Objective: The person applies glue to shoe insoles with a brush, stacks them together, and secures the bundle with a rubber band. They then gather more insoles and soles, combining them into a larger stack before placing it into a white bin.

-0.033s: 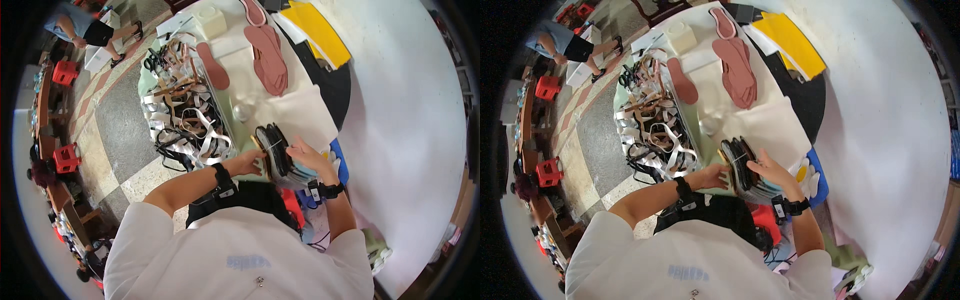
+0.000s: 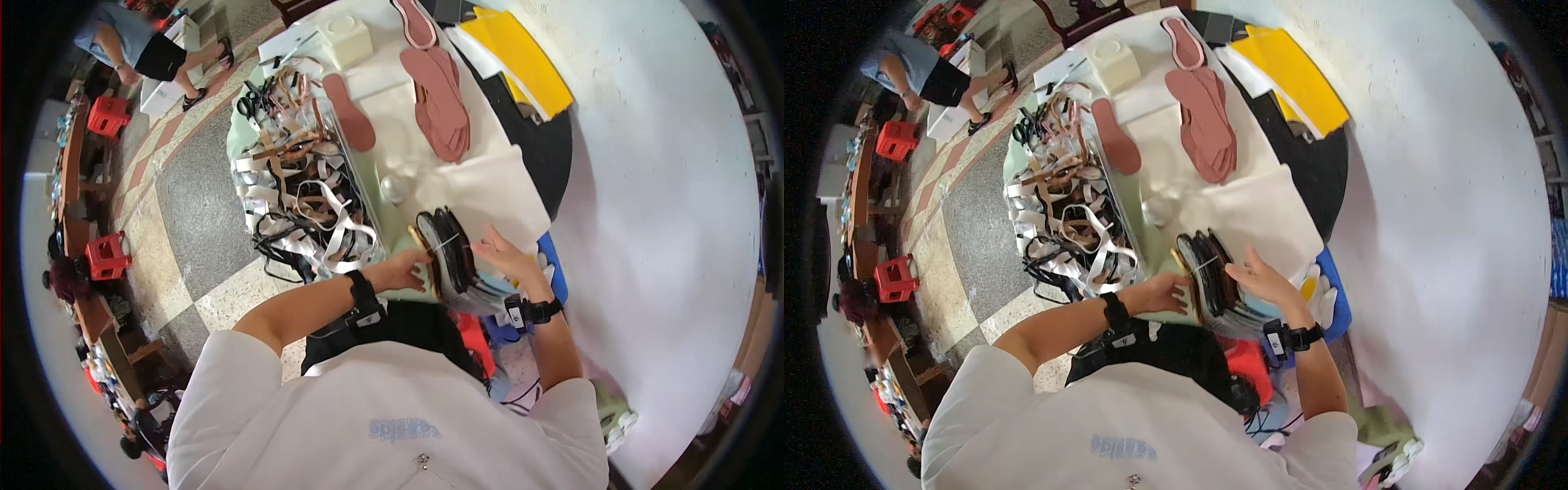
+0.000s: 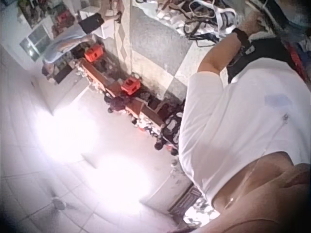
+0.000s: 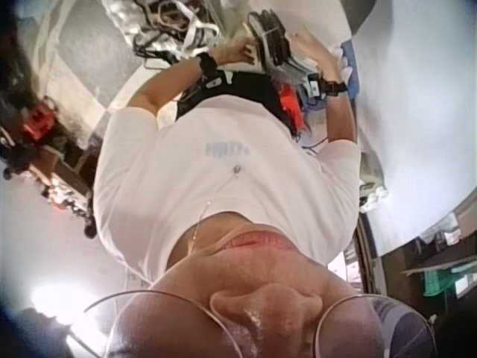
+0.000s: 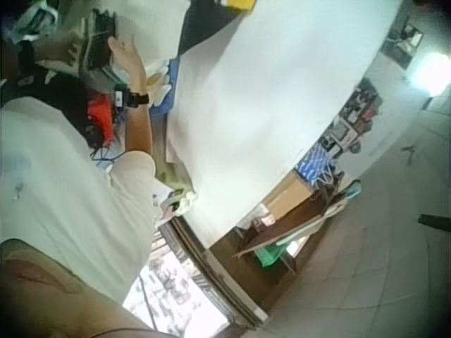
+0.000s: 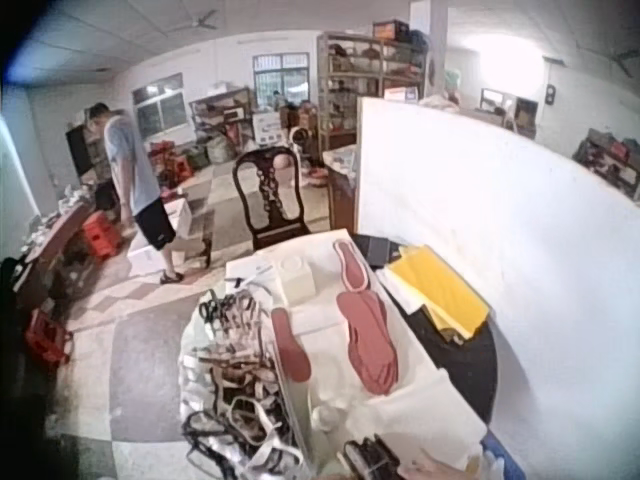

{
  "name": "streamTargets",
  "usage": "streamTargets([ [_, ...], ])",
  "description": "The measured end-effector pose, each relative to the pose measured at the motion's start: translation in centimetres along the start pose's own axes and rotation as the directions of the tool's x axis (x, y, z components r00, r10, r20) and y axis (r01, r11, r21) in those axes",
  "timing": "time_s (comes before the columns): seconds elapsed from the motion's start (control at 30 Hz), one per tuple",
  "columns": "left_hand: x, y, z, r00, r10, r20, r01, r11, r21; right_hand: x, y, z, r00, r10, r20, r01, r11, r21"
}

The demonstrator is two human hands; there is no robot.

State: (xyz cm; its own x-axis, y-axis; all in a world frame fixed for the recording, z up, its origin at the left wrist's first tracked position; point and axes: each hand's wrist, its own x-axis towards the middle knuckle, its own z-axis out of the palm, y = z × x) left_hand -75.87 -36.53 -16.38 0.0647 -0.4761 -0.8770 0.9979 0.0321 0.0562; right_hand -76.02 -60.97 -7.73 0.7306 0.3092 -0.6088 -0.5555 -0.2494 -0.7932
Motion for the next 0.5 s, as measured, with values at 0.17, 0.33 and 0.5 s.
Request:
streamTargets([
  [0.17,2.4,-1.6,-2.4,0.878,0.292,0.379,-0.453,0.761,0.464,2.2,2.6,-3.3,0.934,0.232,0.271,-0.212,0.972,-0.102],
  [0.33,1.9,-0.4,0.8,0.998,0.041,0.038,-0.046,0.989,0.138,4.4,4.8,-4.0,0.899,0.306,0.314,-0.276,0.951,-0.137],
  [0.5,2.3,-0.5,1.2,0.997,0.081,-0.015,-0.078,0.985,0.151,5.4,4.2,-2.8,0.898,0.362,0.251,-0.314,0.926,-0.21],
])
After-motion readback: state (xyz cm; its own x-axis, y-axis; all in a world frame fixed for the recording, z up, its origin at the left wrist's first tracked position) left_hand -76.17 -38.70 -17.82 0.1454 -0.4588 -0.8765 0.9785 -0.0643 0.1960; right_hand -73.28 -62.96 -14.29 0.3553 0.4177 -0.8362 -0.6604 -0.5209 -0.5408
